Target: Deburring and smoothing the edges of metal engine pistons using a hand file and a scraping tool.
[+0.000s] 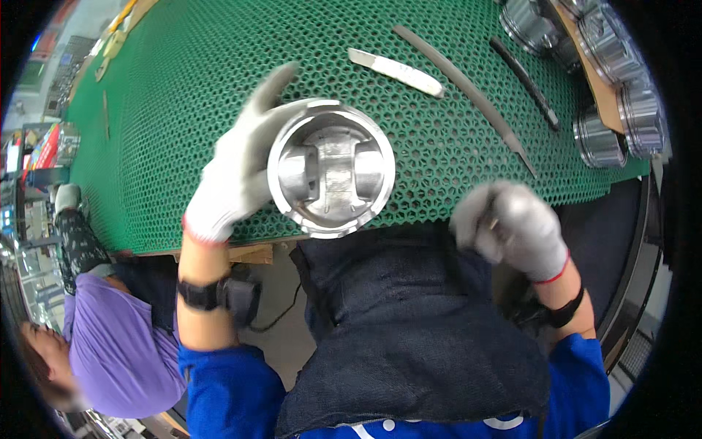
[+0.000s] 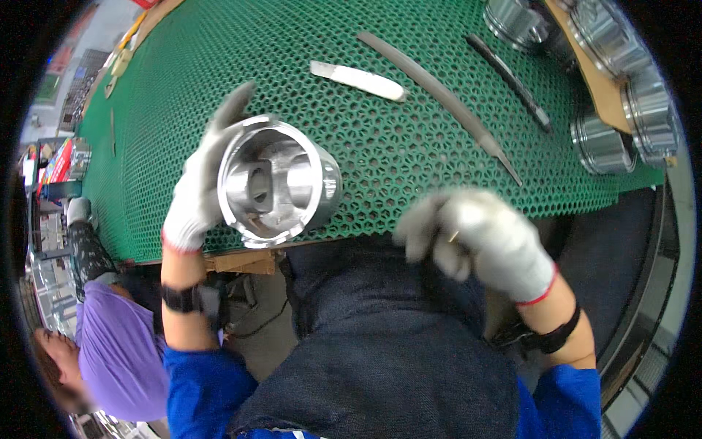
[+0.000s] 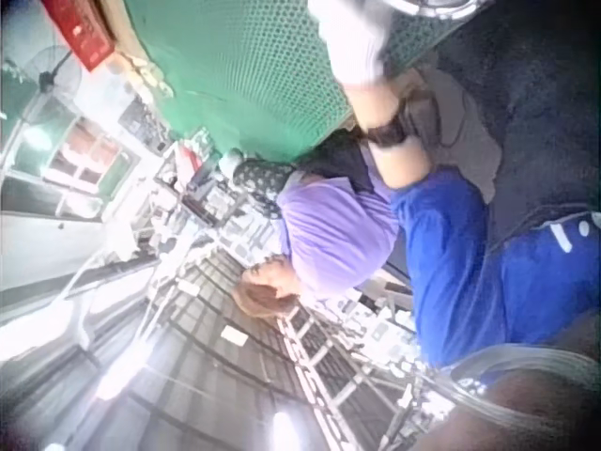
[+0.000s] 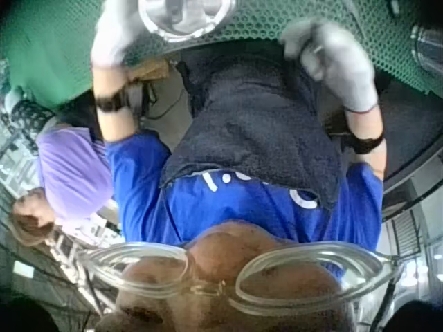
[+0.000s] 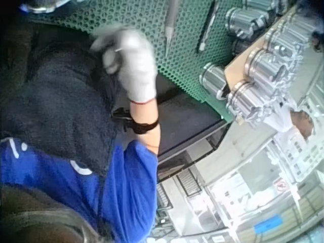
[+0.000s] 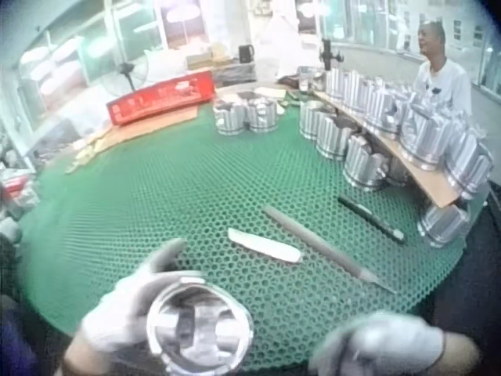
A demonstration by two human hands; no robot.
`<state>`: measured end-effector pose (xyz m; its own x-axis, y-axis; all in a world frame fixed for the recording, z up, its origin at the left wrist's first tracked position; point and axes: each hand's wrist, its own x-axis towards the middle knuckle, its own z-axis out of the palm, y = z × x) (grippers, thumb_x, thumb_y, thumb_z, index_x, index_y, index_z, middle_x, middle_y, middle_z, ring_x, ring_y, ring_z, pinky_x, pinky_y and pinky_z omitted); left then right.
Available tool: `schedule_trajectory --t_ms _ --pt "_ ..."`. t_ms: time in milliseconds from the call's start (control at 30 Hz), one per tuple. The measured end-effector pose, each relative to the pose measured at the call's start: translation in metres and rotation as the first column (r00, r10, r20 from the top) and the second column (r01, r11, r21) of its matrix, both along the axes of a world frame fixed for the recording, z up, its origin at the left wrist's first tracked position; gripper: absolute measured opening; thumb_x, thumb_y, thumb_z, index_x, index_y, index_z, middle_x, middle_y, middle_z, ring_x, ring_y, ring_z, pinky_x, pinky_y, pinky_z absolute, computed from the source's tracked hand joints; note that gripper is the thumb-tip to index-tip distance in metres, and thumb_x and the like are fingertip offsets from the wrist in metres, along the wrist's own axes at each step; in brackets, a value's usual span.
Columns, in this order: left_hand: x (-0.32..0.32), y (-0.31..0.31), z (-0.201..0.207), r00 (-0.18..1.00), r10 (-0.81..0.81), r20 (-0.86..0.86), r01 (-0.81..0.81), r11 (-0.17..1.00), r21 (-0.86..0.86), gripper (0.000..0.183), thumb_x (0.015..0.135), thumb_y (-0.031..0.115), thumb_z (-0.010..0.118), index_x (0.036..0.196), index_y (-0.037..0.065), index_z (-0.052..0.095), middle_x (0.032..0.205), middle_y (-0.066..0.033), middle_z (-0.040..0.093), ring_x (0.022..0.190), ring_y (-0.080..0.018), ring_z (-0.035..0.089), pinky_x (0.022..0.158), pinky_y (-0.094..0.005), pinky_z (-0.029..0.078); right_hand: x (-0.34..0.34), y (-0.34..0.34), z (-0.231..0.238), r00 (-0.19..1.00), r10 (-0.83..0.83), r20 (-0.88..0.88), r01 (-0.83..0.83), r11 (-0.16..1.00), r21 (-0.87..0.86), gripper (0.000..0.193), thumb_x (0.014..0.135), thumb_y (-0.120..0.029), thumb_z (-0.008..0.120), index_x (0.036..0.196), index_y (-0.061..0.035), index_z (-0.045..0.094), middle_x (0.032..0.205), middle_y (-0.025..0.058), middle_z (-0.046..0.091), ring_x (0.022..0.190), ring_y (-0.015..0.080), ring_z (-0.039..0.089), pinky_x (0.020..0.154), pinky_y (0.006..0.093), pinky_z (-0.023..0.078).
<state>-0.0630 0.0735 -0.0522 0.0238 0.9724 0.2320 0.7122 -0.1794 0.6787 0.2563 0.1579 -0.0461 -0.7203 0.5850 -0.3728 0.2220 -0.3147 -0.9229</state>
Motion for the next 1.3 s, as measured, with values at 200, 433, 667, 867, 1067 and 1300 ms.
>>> schedule_trajectory --t_ms 200,433,667,867,1067,1300 --pt "0.062 0.011 0.048 0.912 -0.097 -0.4 0.192 0.96 0.206 0.049 0.065 0.023 0.08 0.108 0.006 0.064 0.113 -0.015 0.064 0.111 -0.0379 0.061 0.095 -0.0458 0.05 -0.012 -0.001 0.006 0.992 0.051 0.119 -0.108 0.828 0.55 0.027 0.089 -0.028 0.06 0.087 -0.0025 0.066 0.077 0.0125 0.067 0.069 0.0236 0.065 0.062 0.0339 0.05" --pt "0.086 0.001 0.037 0.827 0.124 -0.548 0.01 0.972 0.236 0.044 0.068 0.013 0.072 0.111 0.007 0.063 0.113 -0.0123 0.066 0.112 -0.0357 0.061 0.099 -0.0463 0.046 -0.052 0.003 0.013 0.993 0.032 0.111 -0.107 0.629 0.77 0.023 0.092 -0.026 0.059 0.083 -0.0053 0.066 0.072 0.0127 0.065 0.068 0.0297 0.067 0.064 0.0379 0.053" --pt "0.077 0.034 0.051 0.828 -0.013 -0.561 0.007 1.0 -0.013 0.031 0.071 0.009 0.067 0.101 0.004 0.064 0.093 -0.0145 0.068 0.087 -0.0355 0.065 0.077 -0.0432 0.052 -0.05 0.001 0.014 0.952 0.099 0.29 -0.307 0.278 0.91 0.027 0.093 -0.03 0.057 0.078 -0.0095 0.065 0.065 0.0086 0.063 0.056 0.0263 0.066 0.054 0.0357 0.055" --pt "0.065 0.056 0.067 0.802 -0.107 -0.588 -0.016 0.98 -0.2 0.037 0.073 0.008 0.068 0.109 0.001 0.065 0.101 -0.0181 0.069 0.098 -0.0332 0.067 0.086 -0.0401 0.054 -0.04 0.005 0.023 0.959 0.074 0.274 -0.284 0.254 0.925 0.022 0.088 -0.029 0.064 0.082 -0.0083 0.067 0.068 0.0084 0.064 0.063 0.0274 0.066 0.059 0.0378 0.053" --pt "0.053 -0.026 0.004 0.668 0.463 0.583 -0.607 0.792 0.066 0.07 0.084 0.005 0.067 0.142 -0.007 0.031 0.13 -0.0234 0.055 0.117 -0.0304 0.059 0.1 -0.0407 0.051 -0.01 0.003 0.005 0.969 0.146 0.201 -0.249 0.582 0.774 0.018 0.087 -0.021 0.063 0.082 -0.0038 0.068 0.074 0.0117 0.065 0.068 0.0274 0.066 0.064 0.0359 0.053" --pt "0.051 -0.072 -0.014 0.883 0.376 0.282 -0.408 0.911 0.062 0.107 0.068 0.025 0.089 0.148 -0.006 0.026 0.134 -0.0214 0.053 0.119 -0.0277 0.057 0.103 -0.0389 0.044 -0.029 0.006 0.021 0.903 0.43 -0.002 -0.377 0.794 0.476 0.033 0.092 -0.031 0.055 0.087 -0.0016 0.068 0.081 0.0123 0.068 0.069 0.0252 0.067 0.066 0.0336 0.052"
